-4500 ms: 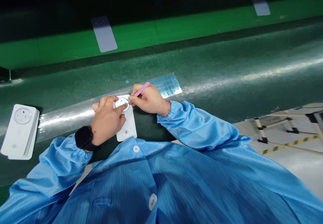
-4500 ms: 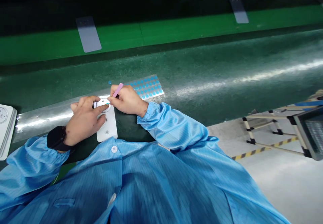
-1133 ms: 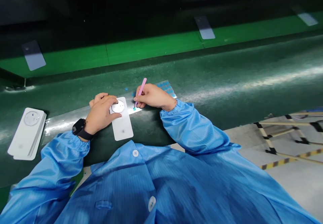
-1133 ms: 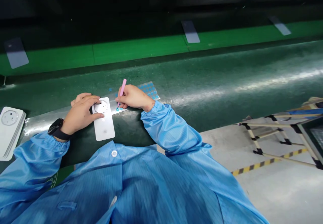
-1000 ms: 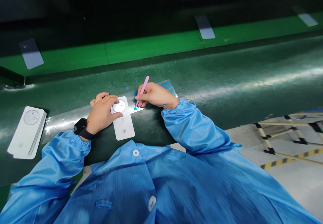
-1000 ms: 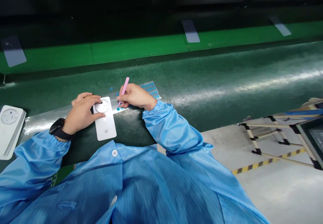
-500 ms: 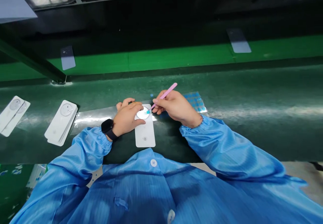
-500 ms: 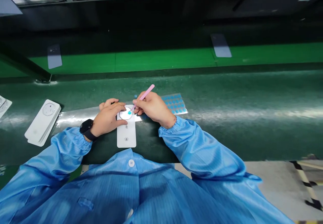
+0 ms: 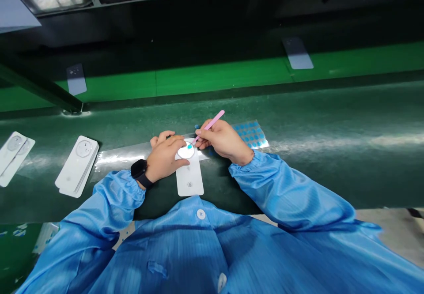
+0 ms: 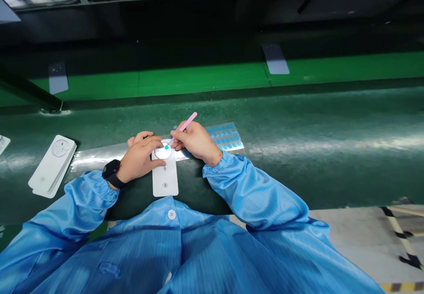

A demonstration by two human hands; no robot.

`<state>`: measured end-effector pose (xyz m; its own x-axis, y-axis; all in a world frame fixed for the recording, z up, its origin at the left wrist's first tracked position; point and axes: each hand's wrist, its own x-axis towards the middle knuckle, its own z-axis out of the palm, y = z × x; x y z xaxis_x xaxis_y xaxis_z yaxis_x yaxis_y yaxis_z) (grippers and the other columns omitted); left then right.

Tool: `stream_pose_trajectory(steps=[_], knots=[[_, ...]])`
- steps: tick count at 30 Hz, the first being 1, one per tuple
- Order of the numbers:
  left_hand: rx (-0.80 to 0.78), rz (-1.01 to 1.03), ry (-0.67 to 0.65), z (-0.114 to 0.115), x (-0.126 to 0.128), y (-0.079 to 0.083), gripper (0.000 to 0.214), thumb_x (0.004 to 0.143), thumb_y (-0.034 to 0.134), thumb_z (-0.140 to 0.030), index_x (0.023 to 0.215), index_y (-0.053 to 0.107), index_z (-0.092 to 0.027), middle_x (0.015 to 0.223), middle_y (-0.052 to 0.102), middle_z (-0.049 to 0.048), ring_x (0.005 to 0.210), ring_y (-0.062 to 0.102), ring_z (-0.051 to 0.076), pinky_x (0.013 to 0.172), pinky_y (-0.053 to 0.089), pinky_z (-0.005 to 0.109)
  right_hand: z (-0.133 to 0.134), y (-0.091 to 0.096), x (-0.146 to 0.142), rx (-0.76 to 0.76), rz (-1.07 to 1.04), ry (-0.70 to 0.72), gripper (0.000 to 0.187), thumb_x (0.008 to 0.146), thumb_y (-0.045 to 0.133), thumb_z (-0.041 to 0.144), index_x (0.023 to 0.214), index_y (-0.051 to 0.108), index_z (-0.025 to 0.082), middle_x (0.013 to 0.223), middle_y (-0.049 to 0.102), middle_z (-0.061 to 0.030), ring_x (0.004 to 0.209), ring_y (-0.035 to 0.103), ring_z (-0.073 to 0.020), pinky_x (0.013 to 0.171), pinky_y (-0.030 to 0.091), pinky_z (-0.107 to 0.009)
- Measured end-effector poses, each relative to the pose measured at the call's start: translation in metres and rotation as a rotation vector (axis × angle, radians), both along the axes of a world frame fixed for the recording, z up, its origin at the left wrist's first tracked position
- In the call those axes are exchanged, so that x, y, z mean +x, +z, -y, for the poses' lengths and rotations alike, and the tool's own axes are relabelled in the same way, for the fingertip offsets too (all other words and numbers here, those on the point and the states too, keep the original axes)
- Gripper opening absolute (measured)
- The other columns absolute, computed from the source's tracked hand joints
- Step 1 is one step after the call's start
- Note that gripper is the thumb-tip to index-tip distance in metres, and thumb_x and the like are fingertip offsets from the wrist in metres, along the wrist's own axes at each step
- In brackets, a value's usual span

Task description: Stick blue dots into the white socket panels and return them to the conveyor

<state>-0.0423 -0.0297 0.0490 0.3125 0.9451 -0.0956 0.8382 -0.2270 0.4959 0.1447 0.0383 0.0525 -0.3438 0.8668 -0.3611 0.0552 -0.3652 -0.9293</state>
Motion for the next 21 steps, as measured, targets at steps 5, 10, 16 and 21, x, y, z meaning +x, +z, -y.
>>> stream_pose_trajectory(steps=[5,10,16,21], knots=[[-0.012,-0.014,0.009,-0.0011,0.0008,0.0003,0.043,0.074,0.085,-0.033,0.111,0.066,-0.024,0.135,0.067,0.0084,0.135,0.043,0.037,0.1,0.034,0.054,-0.0017,0.0019,-0.0001,-0.054,-0.01,0.001,0.024,0.08,0.077,0.016,0.068,0.057,0.015,0.051,0.066,-0.0024,0.044,0.064,-0.0114,0.044,0.053,-0.018],[0.016,-0.003,-0.003,-0.0004,-0.001,-0.0007,0.041,0.074,0.084,-0.032,0.11,0.066,-0.024,0.134,0.067,0.008,0.135,0.043,0.037,0.102,0.034,0.055,0.0007,0.0009,-0.0016,0.006,0.001,-0.048,0.026,0.081,0.078,0.016,0.067,0.056,0.016,0.052,0.066,-0.002,0.045,0.065,-0.0132,0.044,0.054,-0.02],[0.071,0.029,-0.033,-0.0007,-0.0077,-0.0061,0.039,0.074,0.082,-0.034,0.107,0.065,-0.023,0.131,0.068,0.0094,0.132,0.044,0.038,0.103,0.035,0.057,0.0039,0.0019,-0.0018,0.094,0.069,-0.016,0.021,0.089,0.065,0.01,0.072,0.056,0.016,0.054,0.068,-0.0017,0.046,0.065,-0.0125,0.045,0.054,-0.019],[0.083,0.019,-0.037,-0.0009,-0.0066,-0.005,0.035,0.074,0.083,-0.034,0.101,0.064,-0.022,0.131,0.068,0.0108,0.131,0.046,0.039,0.101,0.037,0.057,0.006,0.0057,-0.0002,0.082,0.164,0.05,0.022,0.089,0.064,0.008,0.07,0.055,0.016,0.052,0.067,-0.0004,0.044,0.064,-0.0113,0.044,0.053,-0.017]])
